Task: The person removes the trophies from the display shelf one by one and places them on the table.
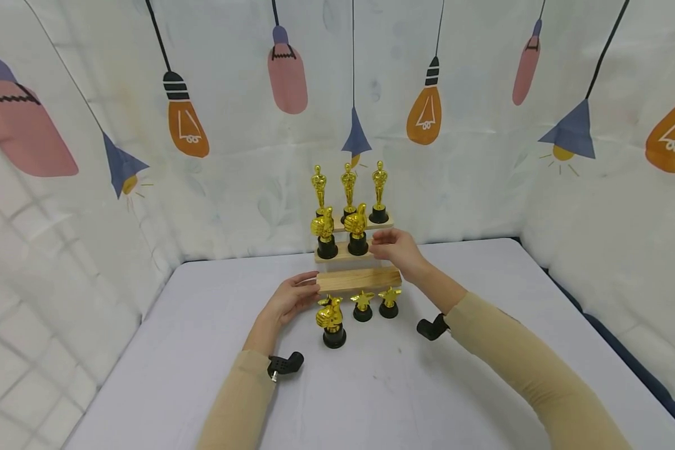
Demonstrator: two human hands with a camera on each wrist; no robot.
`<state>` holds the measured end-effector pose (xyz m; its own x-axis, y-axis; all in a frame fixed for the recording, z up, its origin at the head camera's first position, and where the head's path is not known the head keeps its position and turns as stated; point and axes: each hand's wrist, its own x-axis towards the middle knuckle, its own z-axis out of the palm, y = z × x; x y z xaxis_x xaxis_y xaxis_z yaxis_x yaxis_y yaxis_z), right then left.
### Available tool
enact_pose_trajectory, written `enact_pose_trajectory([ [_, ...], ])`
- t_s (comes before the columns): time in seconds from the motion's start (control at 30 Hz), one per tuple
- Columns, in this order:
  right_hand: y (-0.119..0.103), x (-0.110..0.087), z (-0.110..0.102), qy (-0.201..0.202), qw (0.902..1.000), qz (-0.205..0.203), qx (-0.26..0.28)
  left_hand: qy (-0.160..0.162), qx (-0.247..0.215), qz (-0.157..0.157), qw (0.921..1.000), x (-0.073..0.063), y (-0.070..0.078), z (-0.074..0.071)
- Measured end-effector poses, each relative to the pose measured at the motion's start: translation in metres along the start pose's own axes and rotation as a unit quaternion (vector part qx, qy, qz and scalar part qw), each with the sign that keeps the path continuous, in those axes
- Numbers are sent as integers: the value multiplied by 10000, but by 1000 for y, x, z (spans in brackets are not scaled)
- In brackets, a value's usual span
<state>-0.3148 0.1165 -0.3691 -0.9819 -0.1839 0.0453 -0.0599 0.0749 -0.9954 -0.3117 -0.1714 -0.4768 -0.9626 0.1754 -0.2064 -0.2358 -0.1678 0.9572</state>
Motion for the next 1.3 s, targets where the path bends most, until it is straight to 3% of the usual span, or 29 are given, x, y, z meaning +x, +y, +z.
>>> enact_pose_trajectory([
  [0.3, -2, 14, 1, -7, 9990, 230, -377, -48, 2, -10, 10000, 0, 0, 0],
  [0.63, -2, 28, 11, 265, 9971, 398, -590, -76, 9, 56, 10000, 0, 0, -2],
  [0.97, 10, 37, 20, 359, 9959, 371, -745, -124, 49, 37, 9999, 1, -3, -1],
  [1.3, 7, 38, 25, 359, 9965, 233, -716, -64, 58, 40, 10000, 0, 1, -1],
])
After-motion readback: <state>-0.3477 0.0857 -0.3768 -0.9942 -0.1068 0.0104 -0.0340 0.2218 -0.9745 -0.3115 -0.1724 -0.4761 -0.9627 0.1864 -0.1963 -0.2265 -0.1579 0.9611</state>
